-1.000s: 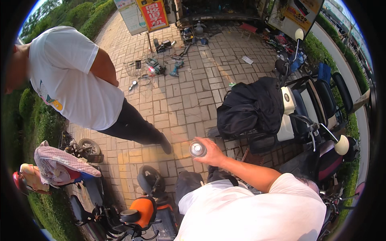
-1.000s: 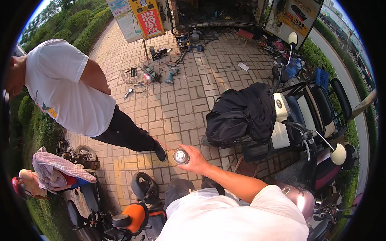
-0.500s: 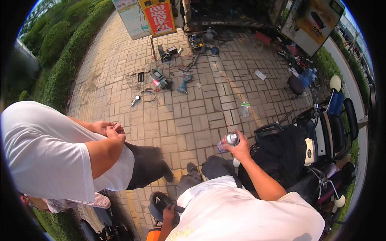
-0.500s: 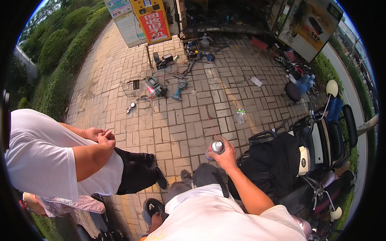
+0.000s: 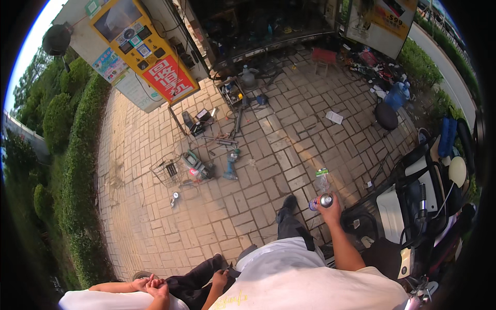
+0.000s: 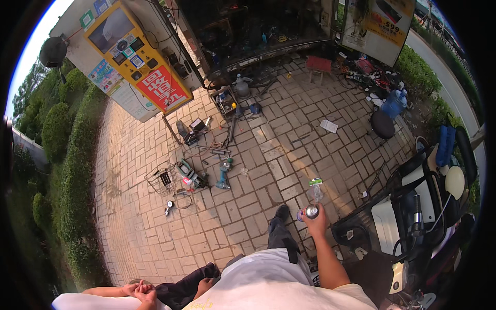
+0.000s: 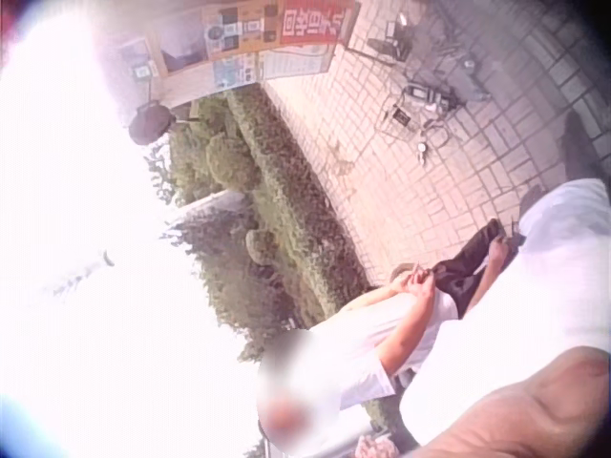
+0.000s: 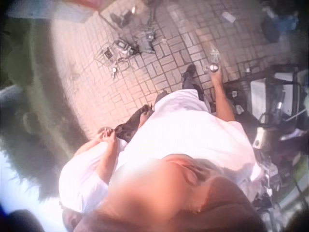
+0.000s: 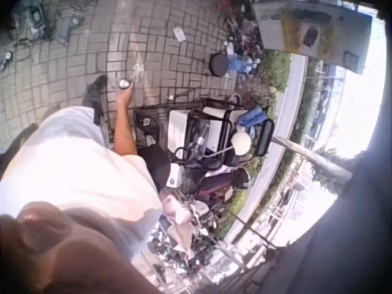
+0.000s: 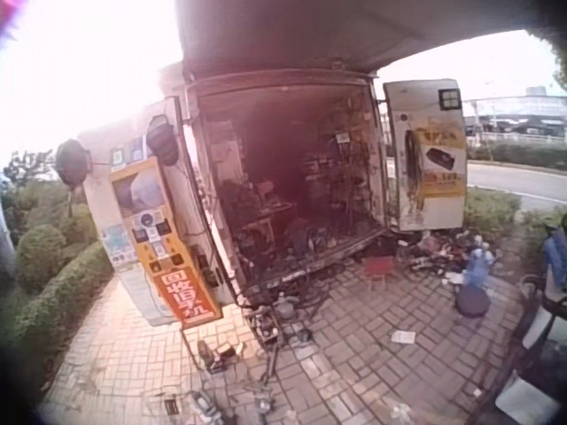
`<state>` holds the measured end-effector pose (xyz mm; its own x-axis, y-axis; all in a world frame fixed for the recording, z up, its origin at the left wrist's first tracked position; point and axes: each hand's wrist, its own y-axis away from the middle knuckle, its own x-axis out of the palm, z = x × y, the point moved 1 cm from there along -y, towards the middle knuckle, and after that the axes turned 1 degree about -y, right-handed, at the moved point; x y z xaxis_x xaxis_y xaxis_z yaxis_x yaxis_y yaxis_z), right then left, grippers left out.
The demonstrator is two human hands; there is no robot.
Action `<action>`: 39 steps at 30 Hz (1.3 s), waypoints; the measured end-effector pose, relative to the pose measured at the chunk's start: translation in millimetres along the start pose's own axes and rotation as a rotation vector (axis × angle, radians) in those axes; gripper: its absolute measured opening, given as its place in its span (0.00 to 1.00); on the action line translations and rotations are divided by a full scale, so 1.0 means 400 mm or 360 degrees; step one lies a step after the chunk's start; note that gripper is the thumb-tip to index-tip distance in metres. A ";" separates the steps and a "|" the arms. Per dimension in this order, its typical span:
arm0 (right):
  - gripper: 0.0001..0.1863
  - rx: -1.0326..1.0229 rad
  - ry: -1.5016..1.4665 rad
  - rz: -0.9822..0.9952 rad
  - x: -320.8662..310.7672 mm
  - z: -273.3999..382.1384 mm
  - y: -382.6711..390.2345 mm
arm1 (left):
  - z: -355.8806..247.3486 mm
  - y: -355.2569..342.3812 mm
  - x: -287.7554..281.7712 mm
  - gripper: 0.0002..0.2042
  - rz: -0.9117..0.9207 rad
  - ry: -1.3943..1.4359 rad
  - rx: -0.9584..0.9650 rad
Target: The person sprays lubricant onto the rear suspension of an electric scooter, then retrieves a wrench and a glove from a cluttered area. They put on the glove, use the wrench on a scooter part, and move scooters around the paved outdoor workspace.
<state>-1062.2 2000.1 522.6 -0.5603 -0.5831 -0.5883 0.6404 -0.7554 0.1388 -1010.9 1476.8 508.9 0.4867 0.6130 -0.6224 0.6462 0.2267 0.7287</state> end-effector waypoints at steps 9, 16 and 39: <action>0.37 -0.0256 -0.0069 -0.0036 0.050 0.144 -0.562 | -0.519 -0.338 -0.059 0.16 0.0268 0.0370 -0.0006; 0.40 0.0150 -0.0316 -0.0227 0.150 0.141 -0.854 | -0.871 -0.655 -0.160 0.17 0.0372 0.0096 -0.0021; 0.39 -0.0216 -0.0053 0.0223 0.868 0.803 -2.454 | -3.004 -1.508 -1.198 0.18 -0.1024 0.1262 0.1350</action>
<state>-2053.9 2443.3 438.0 -0.4765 -0.6909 -0.5437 0.7769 -0.6204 0.1075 -2340.3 1956.0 710.9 -0.3275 0.9135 -0.2415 0.9360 0.2789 -0.2147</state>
